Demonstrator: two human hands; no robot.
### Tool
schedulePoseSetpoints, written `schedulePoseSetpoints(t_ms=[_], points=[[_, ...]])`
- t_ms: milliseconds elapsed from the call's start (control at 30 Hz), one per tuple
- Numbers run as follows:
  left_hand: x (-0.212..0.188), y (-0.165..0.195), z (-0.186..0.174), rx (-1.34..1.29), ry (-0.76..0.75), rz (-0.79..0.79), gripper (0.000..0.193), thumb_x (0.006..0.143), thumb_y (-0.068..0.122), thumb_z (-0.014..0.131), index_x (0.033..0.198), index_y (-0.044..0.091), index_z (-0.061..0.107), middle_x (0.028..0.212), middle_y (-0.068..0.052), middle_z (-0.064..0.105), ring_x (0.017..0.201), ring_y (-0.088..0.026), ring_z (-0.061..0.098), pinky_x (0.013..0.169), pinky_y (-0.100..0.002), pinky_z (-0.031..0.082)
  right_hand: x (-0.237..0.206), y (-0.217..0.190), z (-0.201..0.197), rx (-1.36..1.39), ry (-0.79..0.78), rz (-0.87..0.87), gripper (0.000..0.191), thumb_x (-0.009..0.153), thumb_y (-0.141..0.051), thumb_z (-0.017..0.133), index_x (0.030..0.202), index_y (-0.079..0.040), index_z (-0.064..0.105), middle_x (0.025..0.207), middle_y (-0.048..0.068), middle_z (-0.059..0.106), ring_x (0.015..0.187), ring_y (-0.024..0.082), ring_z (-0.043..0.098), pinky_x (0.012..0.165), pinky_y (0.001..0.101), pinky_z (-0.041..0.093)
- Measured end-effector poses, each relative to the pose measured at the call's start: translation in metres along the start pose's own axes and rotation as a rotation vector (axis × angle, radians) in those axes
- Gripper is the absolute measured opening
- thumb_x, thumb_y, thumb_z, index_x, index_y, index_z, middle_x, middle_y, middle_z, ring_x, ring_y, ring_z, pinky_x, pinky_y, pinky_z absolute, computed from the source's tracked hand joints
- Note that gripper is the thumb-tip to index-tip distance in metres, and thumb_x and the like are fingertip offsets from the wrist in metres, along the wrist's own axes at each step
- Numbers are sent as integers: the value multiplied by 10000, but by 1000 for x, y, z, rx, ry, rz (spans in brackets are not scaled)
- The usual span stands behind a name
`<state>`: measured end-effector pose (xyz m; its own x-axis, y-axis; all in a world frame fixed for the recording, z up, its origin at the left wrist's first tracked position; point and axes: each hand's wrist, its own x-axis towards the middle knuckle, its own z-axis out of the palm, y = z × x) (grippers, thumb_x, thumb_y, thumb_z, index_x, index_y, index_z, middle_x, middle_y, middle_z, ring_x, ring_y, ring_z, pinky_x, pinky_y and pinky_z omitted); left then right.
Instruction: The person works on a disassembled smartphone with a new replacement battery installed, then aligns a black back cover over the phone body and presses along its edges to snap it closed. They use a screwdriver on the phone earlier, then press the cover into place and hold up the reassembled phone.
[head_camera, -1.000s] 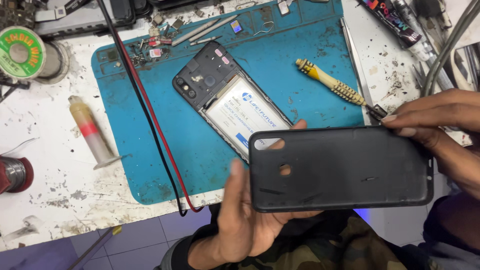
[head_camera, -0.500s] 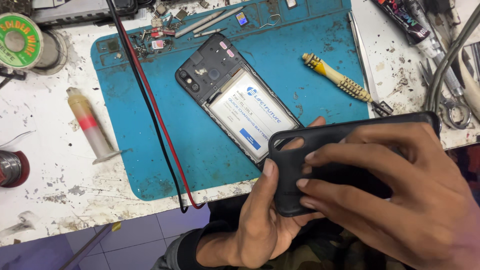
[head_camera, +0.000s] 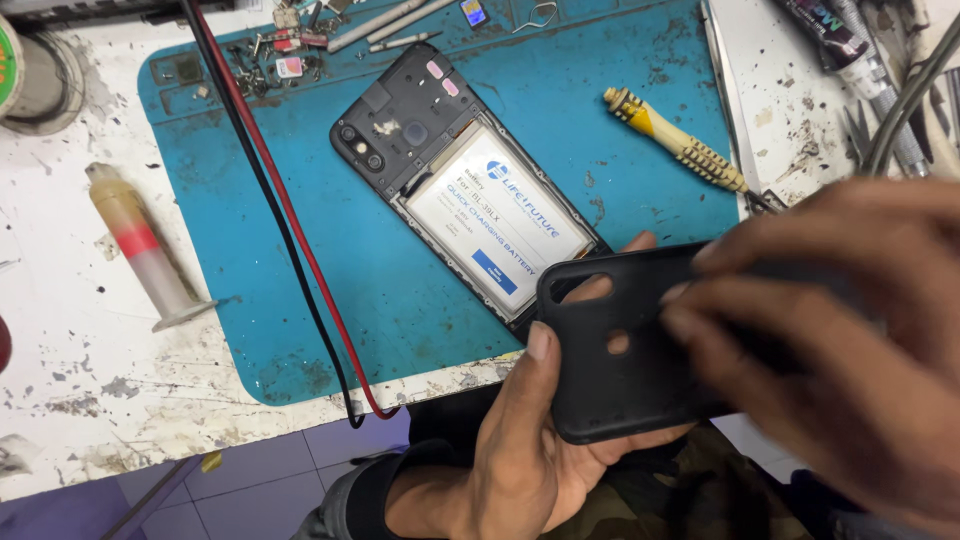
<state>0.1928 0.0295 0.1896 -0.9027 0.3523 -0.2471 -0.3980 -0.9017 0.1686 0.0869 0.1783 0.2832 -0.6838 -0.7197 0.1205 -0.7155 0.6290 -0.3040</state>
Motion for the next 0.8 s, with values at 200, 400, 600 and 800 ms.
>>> schedulePoseSetpoints(t_ms=[200, 400, 600, 800], points=[[-2, -3, 2, 24, -6, -42, 711, 1125, 489, 283, 1692, 75, 172, 1738, -165, 261, 1461, -304, 471, 1079, -471, 538, -31, 21, 13, -56, 35, -8, 226, 782, -52, 835, 991, -31, 752, 1097, 139, 619, 881, 252, 624, 706, 326, 491], [-6, -3, 6, 32, 18, -93, 763, 1116, 519, 291, 1716, 63, 171, 1627, -160, 394, 1381, -264, 536, 1068, -440, 538, -21, 18, 10, -123, 27, -86, 231, 780, -99, 857, 983, -45, 761, 1108, 107, 628, 934, 280, 632, 737, 383, 502], [-7, -1, 10, 79, 76, -163, 789, 1081, 539, 311, 1692, 54, 191, 1501, -158, 480, 1318, -255, 578, 1069, -452, 541, -9, 17, 7, -57, -28, -23, 264, 787, -64, 858, 1025, -34, 748, 1122, 141, 665, 1024, 318, 659, 803, 363, 542], [-3, 6, 16, 138, 47, -172, 788, 1077, 541, 320, 1646, 3, 237, 1389, -147, 511, 1233, -214, 570, 1013, -404, 521, -8, 26, 7, -62, -67, -45, 267, 784, -84, 857, 1027, -53, 751, 1034, 68, 745, 977, 244, 691, 788, 361, 529]])
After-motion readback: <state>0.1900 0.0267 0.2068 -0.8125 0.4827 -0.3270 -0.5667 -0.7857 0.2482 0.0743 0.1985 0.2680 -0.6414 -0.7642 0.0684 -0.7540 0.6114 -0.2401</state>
